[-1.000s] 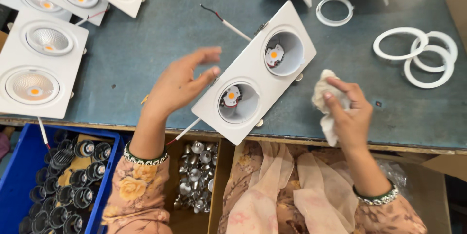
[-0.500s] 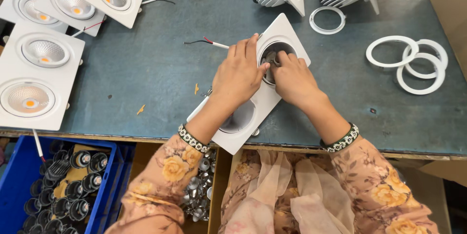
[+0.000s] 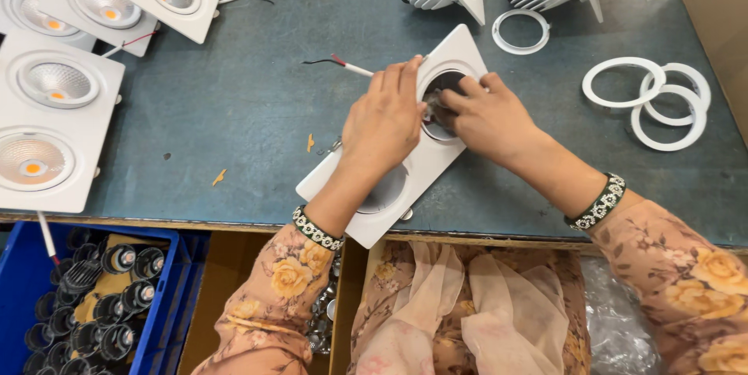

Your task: The person assembles dual-head LED light fixtures by wiping the recesses with a cloth, inserting metal reflector cups, and securing white plastic rings. The person handles multiple fixtures sequentially on a workbench.

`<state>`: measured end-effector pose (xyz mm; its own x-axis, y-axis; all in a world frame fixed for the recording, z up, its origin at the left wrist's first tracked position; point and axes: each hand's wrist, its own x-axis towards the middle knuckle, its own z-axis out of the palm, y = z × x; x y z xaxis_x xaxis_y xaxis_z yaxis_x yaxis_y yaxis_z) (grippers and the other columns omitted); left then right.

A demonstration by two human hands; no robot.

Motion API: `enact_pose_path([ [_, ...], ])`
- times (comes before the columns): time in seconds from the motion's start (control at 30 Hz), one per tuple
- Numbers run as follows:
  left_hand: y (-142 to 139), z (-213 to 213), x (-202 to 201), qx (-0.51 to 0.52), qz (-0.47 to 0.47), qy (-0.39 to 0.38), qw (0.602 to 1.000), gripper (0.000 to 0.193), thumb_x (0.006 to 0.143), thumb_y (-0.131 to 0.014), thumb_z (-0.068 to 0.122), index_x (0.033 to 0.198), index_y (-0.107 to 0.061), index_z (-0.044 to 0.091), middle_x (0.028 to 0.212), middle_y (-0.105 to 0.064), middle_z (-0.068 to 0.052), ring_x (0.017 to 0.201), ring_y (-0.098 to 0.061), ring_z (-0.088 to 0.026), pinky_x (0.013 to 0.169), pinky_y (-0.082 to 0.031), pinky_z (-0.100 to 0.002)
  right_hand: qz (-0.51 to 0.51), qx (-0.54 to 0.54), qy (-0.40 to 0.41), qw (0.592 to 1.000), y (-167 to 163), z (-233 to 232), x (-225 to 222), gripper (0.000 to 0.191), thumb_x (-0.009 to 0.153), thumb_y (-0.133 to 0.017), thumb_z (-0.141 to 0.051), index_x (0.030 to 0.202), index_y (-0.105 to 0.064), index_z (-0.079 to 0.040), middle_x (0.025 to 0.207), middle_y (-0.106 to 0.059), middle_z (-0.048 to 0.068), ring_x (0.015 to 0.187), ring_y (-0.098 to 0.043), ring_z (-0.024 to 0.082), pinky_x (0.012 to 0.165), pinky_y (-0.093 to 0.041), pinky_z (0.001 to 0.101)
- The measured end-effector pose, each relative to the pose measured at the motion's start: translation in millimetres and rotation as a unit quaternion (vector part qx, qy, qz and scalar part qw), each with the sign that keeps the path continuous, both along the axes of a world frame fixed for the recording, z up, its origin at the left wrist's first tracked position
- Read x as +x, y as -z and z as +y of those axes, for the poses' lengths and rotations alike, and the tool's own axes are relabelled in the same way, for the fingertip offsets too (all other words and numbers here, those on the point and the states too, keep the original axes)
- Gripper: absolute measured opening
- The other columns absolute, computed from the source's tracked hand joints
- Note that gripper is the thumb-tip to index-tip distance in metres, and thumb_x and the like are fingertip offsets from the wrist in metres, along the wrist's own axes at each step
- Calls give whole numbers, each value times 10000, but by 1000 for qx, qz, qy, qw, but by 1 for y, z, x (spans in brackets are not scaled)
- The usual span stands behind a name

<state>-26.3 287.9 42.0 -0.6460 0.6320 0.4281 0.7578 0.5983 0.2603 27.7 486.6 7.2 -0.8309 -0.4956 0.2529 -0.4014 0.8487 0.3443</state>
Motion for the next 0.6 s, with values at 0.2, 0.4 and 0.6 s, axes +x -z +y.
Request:
enact_pose_path([
  [0.2,4,-2,-1,7,5,2,1000,622,909,-689,200,1444,-441,2,1312,-573,-151,1193,-586,-312,901,-560,-399,106,53,7,993,3,3,1,307,923,-583,-242,1132,-762,-377,1092,-581,-114,1120,-520,133,1028,-349,392],
  [0.4,5,0,0,7,5,3,1000,647,894,-697,204,1444,-434,-11,1325,-569,-157,1195,-583,-315,908,-555,-392,133,53,57,988,11,-3,8,308,985,-566,-242,1204,-761,-335,1070,-570,-88,1146,-496,134,1047,-282,419],
  [0.6,3,-1,1,10,18,1,1000,658,893,-703,203,1450,-428,-15,1330,-568,-155,1192,-583,-318,912,-551,-389,6,-83,125,989,16,-26,12,240,891,-587,-173,1021,-788,-162,1076,-611,39,1138,-510,246,975,-303,520],
])
